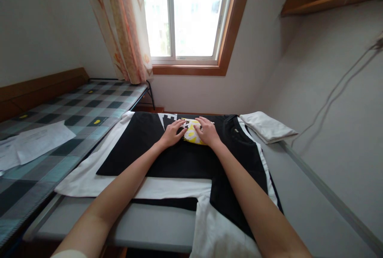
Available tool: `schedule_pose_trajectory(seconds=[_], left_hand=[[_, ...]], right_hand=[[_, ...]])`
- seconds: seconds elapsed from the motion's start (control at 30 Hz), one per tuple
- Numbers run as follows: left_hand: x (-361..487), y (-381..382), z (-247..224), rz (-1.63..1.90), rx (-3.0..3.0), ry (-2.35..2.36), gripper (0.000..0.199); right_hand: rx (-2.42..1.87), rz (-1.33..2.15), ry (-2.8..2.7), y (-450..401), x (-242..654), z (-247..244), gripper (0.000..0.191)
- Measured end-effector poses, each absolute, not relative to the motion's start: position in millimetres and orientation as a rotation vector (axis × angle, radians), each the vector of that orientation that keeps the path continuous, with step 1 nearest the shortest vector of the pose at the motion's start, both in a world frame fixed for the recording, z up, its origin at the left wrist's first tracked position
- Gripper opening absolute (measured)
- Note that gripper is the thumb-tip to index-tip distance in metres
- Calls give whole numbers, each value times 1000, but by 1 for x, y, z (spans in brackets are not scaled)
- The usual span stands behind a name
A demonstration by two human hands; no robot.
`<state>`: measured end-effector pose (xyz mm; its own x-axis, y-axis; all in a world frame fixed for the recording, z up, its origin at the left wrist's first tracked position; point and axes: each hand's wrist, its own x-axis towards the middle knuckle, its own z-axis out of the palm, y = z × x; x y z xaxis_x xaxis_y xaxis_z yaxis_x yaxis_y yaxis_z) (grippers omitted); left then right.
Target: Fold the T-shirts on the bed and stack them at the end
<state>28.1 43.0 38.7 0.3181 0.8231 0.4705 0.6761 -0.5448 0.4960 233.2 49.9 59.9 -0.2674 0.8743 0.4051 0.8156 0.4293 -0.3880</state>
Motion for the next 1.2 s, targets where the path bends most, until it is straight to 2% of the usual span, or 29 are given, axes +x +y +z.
schedule_pose_trajectory(seconds=[0.17,0.33,0.6,0.8,1.0,1.2], left_hand=[[30,34,31,490,2553,1455,57],[28,33,32,325,2567,1512,60],[28,33,32,339,2645,1529,60],[40,23,45,695,3015,1343,59],[61,8,51,679,3315,1107,25],[71,3,50,614,3359,1190,17]], right_hand=[[-1579,110,-2451,36,218,51,61],[-1722,204,-2431,38,225,49,68],[-1808,333,-2219,50,260,35,71],[-1535,206,-1814,61,281,31,59],[-1819,256,-1590,57,290,40,47],[-1932,261,-1598,55,287,47,44]])
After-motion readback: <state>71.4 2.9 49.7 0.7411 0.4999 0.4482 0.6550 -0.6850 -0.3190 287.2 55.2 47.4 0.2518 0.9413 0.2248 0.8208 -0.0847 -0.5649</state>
